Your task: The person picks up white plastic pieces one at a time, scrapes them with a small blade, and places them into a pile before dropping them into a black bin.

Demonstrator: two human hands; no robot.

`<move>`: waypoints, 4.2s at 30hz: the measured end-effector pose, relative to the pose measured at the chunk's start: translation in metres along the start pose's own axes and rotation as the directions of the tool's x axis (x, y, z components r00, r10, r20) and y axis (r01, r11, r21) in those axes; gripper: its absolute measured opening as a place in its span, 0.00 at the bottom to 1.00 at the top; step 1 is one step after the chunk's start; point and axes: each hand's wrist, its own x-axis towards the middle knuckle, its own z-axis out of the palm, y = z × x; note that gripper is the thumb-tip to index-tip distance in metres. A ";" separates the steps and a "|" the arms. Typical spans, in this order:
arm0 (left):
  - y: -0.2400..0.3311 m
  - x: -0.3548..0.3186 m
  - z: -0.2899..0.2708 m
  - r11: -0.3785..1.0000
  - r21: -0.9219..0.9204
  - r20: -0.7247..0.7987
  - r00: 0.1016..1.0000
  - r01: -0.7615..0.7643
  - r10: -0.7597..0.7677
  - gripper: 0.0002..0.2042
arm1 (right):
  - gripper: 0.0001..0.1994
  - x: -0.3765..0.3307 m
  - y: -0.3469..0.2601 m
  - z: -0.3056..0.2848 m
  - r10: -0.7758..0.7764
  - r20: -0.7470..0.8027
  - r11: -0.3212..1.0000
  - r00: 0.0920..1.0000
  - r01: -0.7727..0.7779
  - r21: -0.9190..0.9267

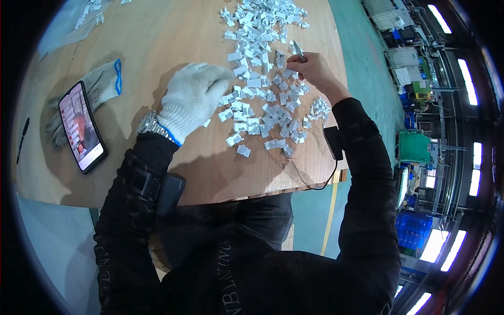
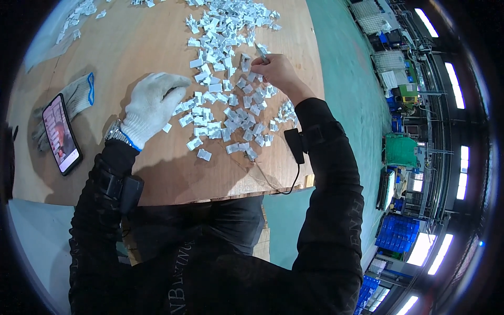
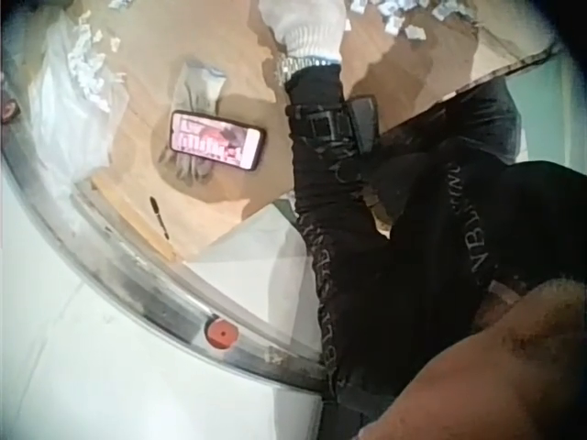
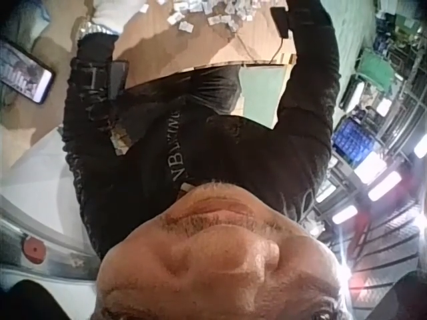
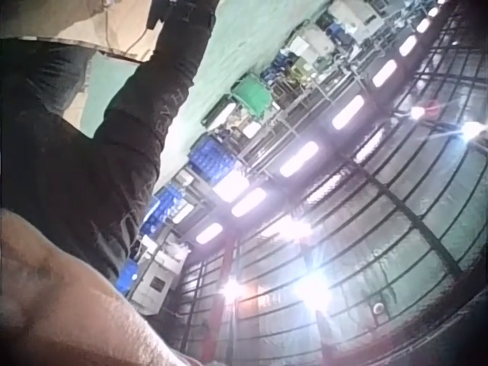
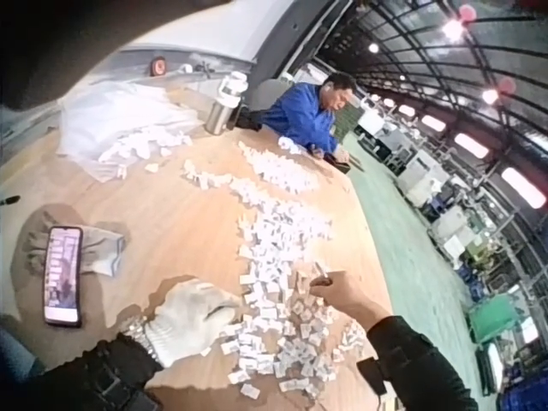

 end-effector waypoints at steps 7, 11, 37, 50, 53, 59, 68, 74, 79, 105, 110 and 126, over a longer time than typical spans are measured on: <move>0.001 -0.001 -0.002 1.000 0.008 0.016 1.000 0.019 -0.019 0.10 | 0.13 0.015 -0.008 0.003 -0.194 -0.094 0.931 0.977 0.153 -0.333; 0.002 0.000 -0.003 0.999 -0.017 0.014 1.000 0.027 -0.027 0.11 | 0.17 0.030 -0.014 0.015 -0.249 -0.221 0.914 0.943 0.153 -0.377; 0.000 0.002 0.000 0.999 -0.034 -0.018 0.999 0.030 -0.030 0.13 | 0.18 -0.011 -0.039 0.038 -0.093 0.053 0.958 0.994 0.104 -0.266; -0.003 -0.001 0.002 1.000 -0.016 -0.015 1.000 0.021 -0.022 0.13 | 0.18 -0.010 -0.051 0.043 -0.200 -0.198 0.933 0.960 0.125 -0.337; -0.004 0.000 0.001 1.000 -0.023 -0.019 1.000 0.019 -0.020 0.13 | 0.18 -0.007 -0.065 0.048 -0.194 -0.202 0.950 0.960 0.132 -0.284; -0.004 0.000 0.002 0.999 -0.039 -0.023 0.999 0.024 -0.025 0.12 | 0.18 0.004 -0.049 0.058 -0.275 -0.225 0.952 0.935 0.232 -0.198; -0.002 0.007 0.000 0.999 0.032 0.004 1.000 0.005 -0.005 0.14 | 0.15 0.006 -0.034 0.048 -0.284 -0.290 0.959 0.914 0.265 -0.102; 0.019 0.040 0.010 0.977 0.212 0.239 0.968 0.020 -0.071 0.15 | 0.16 0.005 -0.021 0.044 -0.330 -0.262 0.943 0.907 0.306 -0.129; 0.024 0.056 0.012 0.935 0.356 0.380 0.914 -0.004 -0.141 0.16 | 0.18 -0.008 -0.027 0.032 -0.168 -0.168 0.971 0.971 0.134 -0.198; -0.008 -0.025 -0.033 0.991 0.133 -0.071 0.996 -0.035 0.045 0.10 | 0.10 -0.060 -0.032 0.074 -0.670 -0.059 0.696 0.740 0.600 -0.395; 0.011 -0.043 -0.030 0.985 0.152 0.003 0.997 -0.082 0.082 0.10 | 0.11 -0.071 -0.036 0.072 -0.636 -0.013 0.724 0.771 0.591 -0.357; 0.019 -0.020 0.002 0.964 0.206 0.036 0.986 -0.166 0.162 0.10 | 0.19 -0.059 -0.053 0.059 -0.196 0.249 0.969 0.948 0.227 -0.101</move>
